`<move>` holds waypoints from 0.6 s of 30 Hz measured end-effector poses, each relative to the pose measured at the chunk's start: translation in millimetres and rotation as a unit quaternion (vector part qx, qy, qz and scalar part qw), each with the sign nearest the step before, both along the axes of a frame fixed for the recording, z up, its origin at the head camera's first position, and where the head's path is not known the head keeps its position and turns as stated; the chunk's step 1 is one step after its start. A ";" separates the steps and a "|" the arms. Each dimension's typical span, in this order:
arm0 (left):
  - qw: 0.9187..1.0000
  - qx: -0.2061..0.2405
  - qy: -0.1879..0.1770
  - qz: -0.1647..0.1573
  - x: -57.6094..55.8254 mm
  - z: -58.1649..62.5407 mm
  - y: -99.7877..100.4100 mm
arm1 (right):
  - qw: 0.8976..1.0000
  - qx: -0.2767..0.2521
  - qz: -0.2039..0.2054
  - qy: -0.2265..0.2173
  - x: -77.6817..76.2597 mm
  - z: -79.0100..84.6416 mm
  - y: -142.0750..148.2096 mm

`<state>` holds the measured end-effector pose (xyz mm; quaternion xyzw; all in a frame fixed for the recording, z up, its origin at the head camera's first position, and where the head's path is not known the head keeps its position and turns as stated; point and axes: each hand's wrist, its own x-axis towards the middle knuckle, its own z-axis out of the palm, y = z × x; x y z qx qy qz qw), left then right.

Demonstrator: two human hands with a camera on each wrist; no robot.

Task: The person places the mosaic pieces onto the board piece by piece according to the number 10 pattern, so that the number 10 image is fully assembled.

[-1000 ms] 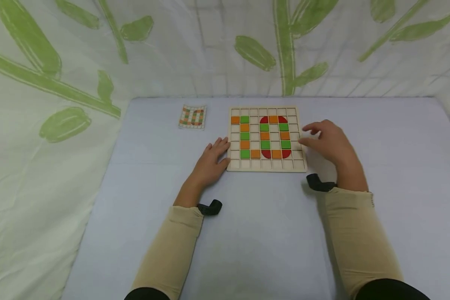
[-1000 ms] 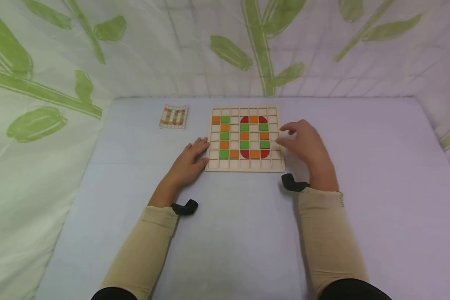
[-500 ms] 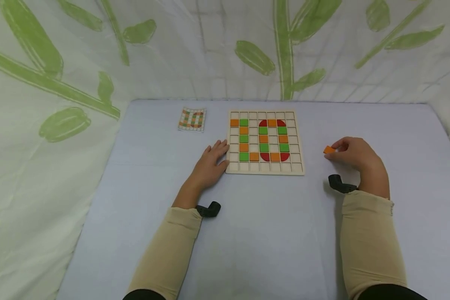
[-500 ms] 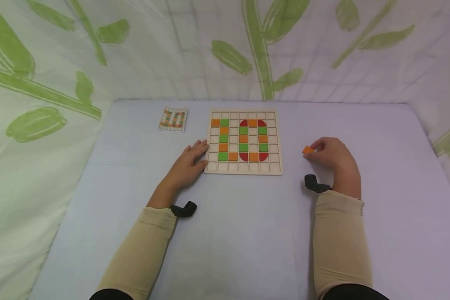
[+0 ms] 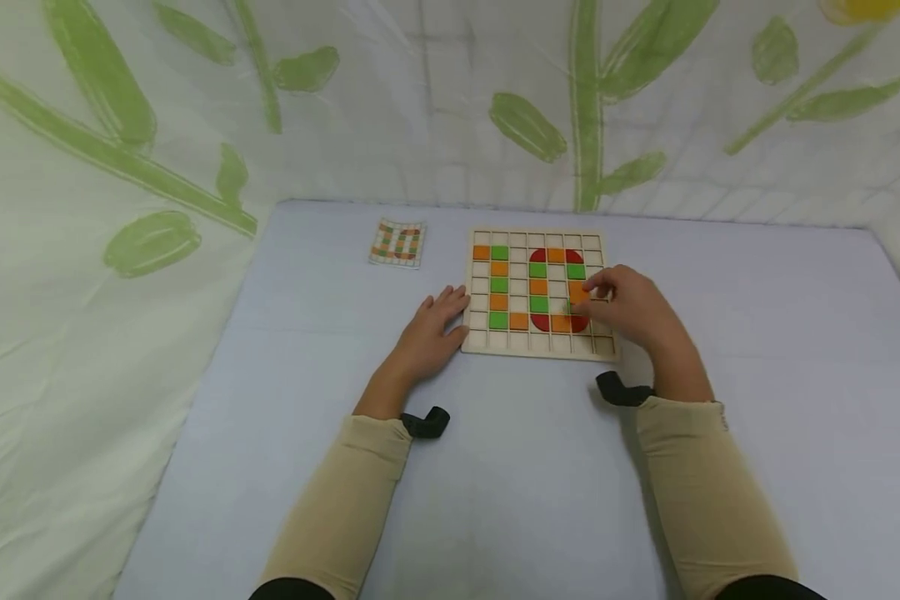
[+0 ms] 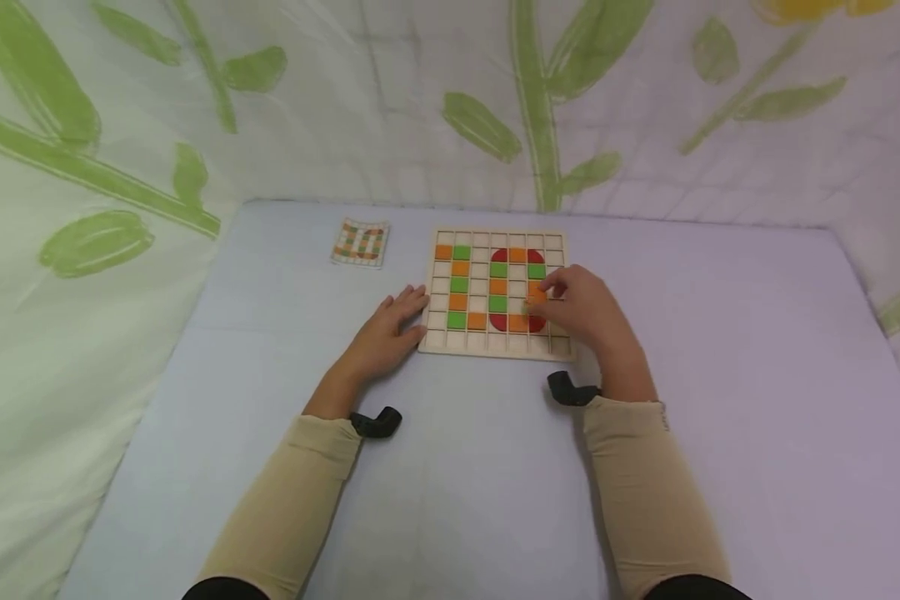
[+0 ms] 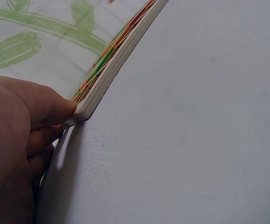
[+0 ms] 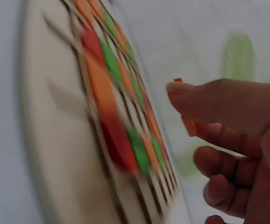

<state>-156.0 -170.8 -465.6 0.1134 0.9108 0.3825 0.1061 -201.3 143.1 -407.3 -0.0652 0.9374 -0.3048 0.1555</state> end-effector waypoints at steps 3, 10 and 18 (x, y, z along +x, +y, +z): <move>1.000 0.001 -0.007 0.004 0.3 0.2 -1.0 | 0.999 -0.009 0.049 0.014 1.8 -2.2 -45.3; 1.000 -0.009 -0.011 0.003 1.6 -0.3 -1.5 | 0.988 0.018 0.143 0.060 7.5 -12.8 -112.8; 1.000 -0.008 0.002 -0.001 2.5 2.4 -3.0 | 0.986 0.034 0.147 0.078 9.7 -18.4 -128.8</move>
